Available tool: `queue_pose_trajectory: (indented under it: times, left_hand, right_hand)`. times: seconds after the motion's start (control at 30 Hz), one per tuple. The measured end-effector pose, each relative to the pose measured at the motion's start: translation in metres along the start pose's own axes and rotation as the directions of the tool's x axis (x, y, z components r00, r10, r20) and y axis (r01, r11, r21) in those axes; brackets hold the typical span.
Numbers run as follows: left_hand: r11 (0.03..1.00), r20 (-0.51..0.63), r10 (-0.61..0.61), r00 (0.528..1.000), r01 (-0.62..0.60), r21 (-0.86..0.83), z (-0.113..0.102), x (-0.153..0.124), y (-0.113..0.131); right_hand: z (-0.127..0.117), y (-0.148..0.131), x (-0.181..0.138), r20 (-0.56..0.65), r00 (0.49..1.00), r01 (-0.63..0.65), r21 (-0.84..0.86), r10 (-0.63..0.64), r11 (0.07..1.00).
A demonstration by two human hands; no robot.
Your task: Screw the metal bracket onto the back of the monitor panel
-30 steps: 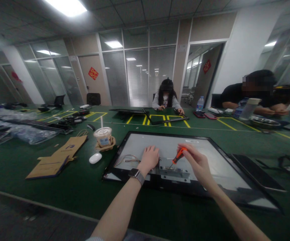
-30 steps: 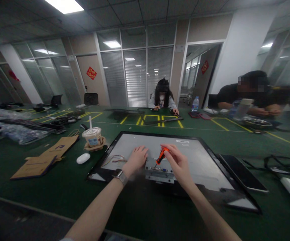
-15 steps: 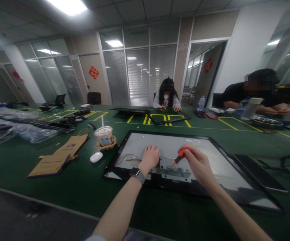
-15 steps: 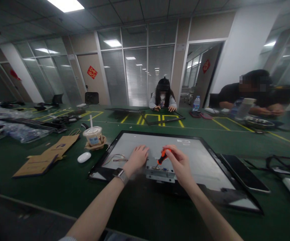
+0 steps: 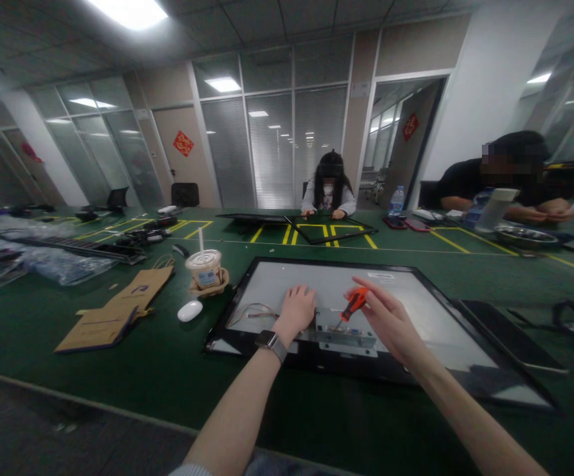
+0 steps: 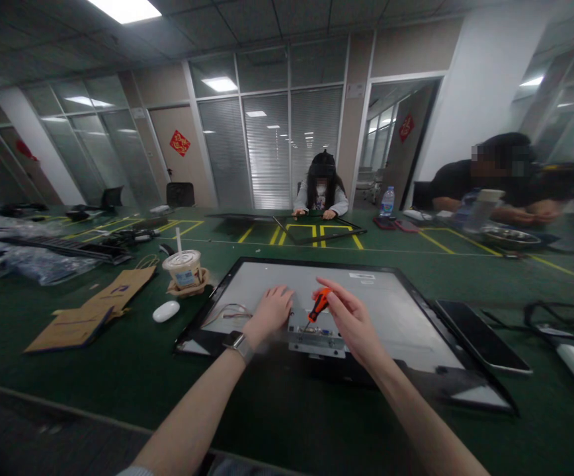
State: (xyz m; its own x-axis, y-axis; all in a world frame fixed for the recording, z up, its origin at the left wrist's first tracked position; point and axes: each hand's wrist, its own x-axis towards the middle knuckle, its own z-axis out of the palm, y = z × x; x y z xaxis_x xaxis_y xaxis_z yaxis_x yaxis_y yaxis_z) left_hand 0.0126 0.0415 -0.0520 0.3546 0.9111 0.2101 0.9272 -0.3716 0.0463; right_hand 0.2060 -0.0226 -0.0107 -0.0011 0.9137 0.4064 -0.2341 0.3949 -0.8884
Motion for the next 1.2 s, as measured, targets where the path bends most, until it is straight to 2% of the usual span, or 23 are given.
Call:
queue_pose_trajectory:
  times: [0.2,0.53,0.73,1.07,1.2]
  left_hand:
    - [1.000,0.007,-0.005,1.000,0.005,-0.006,-0.0001,0.0008,0.0005]
    - [1.000,0.025,-0.007,1.000,0.007,-0.014,-0.0032,-0.0006,0.0012]
    - [1.000,0.014,-0.012,1.000,0.012,-0.003,-0.0012,-0.0001,0.0014]
    - [1.000,0.032,-0.005,0.999,0.005,0.006,-0.0063,-0.0012,0.0028]
    - [1.000,0.036,-0.004,0.999,0.004,0.002,-0.0055,-0.0004,0.0028]
  right_hand:
    - [0.0000,0.0017,0.0027,-0.010,0.997,0.071,-0.005,-0.071,0.997]
    - [-0.0001,-0.0029,0.0033,0.003,0.998,0.059,0.011,-0.059,0.998]
    - [-0.0006,-0.0043,0.0015,0.015,0.997,0.071,-0.094,-0.070,0.993]
    - [0.0015,-0.0029,0.0017,0.023,0.998,0.048,0.124,-0.052,0.991]
    - [0.0009,-0.0003,0.0012,-0.011,0.999,0.049,0.080,-0.048,0.996]
